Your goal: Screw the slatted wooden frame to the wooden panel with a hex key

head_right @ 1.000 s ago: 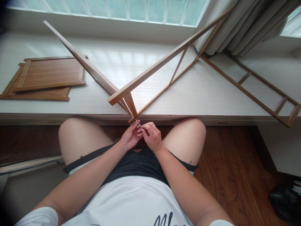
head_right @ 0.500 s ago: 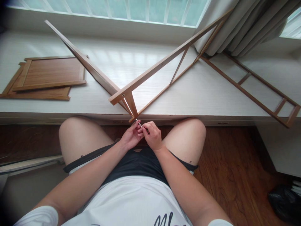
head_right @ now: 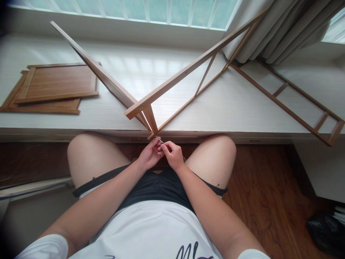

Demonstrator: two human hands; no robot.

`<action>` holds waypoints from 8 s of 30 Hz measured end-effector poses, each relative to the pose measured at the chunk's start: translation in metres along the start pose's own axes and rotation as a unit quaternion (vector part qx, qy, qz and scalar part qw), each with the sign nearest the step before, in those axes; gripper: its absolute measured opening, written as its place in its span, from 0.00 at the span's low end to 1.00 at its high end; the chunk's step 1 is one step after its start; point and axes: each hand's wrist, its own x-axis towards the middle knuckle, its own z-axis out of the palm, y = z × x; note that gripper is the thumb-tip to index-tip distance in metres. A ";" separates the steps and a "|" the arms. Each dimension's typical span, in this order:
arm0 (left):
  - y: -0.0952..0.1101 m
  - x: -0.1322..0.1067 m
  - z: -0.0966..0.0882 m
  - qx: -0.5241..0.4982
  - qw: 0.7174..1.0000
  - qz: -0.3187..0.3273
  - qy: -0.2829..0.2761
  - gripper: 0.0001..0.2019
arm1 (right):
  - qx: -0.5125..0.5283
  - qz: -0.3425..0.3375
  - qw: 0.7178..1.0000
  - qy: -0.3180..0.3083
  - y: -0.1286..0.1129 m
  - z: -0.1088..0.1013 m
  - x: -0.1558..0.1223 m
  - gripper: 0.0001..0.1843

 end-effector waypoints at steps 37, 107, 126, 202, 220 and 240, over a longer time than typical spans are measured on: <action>-0.004 0.000 -0.006 0.038 0.998 0.039 -0.012 0.14 | -0.176 -0.180 0.966 0.063 0.012 -0.005 -0.002 0.11; -0.002 -0.001 -0.004 0.022 0.999 0.037 -0.011 0.15 | -0.179 -0.125 0.975 0.034 0.002 -0.004 0.002 0.10; -0.001 -0.001 -0.002 0.048 0.998 0.029 0.012 0.16 | -0.169 -0.076 0.983 0.007 0.003 -0.005 0.000 0.12; 0.003 0.001 -0.003 0.039 0.999 0.022 -0.027 0.12 | -0.179 -0.125 0.975 0.028 0.005 -0.005 0.002 0.11; 0.000 0.000 -0.003 0.027 0.999 0.032 -0.016 0.16 | -0.174 -0.104 0.977 0.065 0.007 -0.004 0.000 0.13; 0.000 0.000 -0.005 0.016 0.999 0.031 -0.027 0.14 | -0.207 -0.144 0.963 0.095 0.008 -0.003 0.001 0.11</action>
